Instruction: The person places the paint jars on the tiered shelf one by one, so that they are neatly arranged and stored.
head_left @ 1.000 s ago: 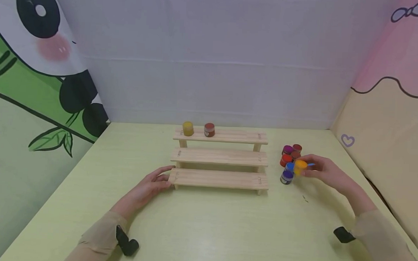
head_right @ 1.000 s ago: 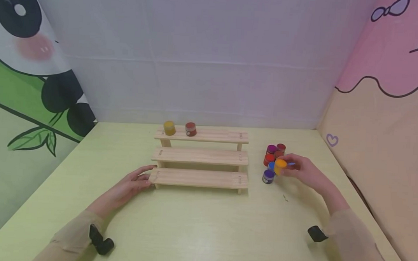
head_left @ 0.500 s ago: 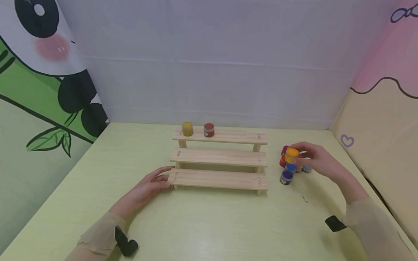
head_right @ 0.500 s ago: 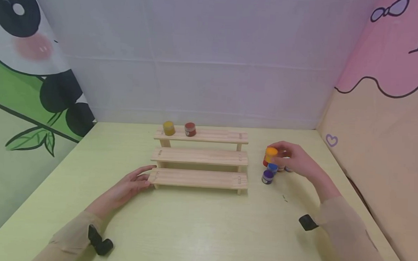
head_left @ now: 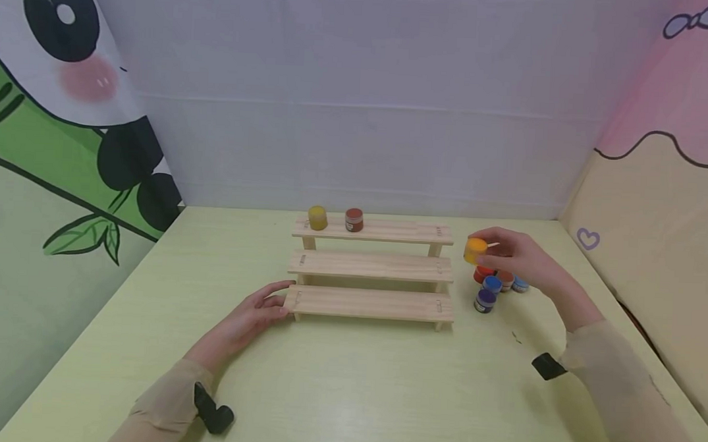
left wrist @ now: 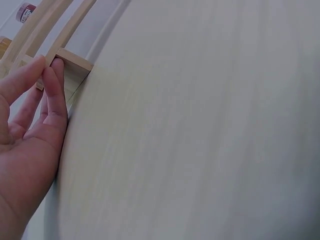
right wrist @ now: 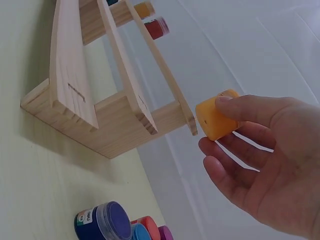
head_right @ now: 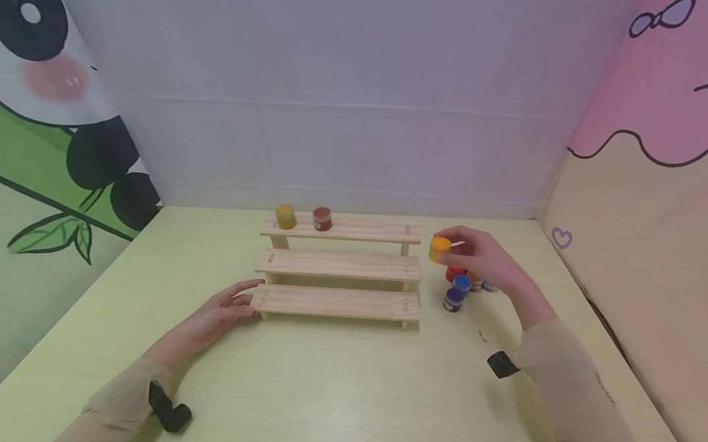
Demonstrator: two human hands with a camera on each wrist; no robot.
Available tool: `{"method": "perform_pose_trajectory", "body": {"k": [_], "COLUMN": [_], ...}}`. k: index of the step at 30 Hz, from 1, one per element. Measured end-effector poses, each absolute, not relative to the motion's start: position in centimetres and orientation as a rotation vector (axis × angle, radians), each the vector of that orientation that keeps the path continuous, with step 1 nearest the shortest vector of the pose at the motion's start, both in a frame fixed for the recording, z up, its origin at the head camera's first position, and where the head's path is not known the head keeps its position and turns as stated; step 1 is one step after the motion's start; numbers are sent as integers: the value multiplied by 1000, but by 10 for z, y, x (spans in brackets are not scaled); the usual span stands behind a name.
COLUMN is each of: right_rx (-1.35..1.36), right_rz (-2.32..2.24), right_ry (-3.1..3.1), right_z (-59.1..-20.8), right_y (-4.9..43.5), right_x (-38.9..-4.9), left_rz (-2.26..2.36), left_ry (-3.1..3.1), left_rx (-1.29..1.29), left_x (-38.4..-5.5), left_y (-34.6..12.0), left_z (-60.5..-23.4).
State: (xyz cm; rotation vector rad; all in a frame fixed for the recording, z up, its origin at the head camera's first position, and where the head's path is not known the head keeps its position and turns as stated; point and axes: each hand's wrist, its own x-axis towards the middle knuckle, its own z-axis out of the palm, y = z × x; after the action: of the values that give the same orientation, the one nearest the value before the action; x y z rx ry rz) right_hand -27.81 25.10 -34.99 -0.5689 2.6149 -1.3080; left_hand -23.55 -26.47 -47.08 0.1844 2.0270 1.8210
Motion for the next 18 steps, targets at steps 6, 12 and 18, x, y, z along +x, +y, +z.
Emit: {"method": "perform_pose_trajectory", "body": {"k": [6,12,18], "right_rx": [-576,-654,-679], "right_rz": [-1304,-1388,-1447], "right_ry": [2639,2646,2619], "right_z": [-342,-340,-339], "right_y": [234,214,195], "right_x": [-280,-289,-295], "left_rz": [1826,1829,1836], "left_ry": [2024,2024,2015], "left_rx": [175,193,205], "left_x": [-235,-235,-235], "left_y": [-264,-265,-265], "left_z": [-471,-470,-471]}}
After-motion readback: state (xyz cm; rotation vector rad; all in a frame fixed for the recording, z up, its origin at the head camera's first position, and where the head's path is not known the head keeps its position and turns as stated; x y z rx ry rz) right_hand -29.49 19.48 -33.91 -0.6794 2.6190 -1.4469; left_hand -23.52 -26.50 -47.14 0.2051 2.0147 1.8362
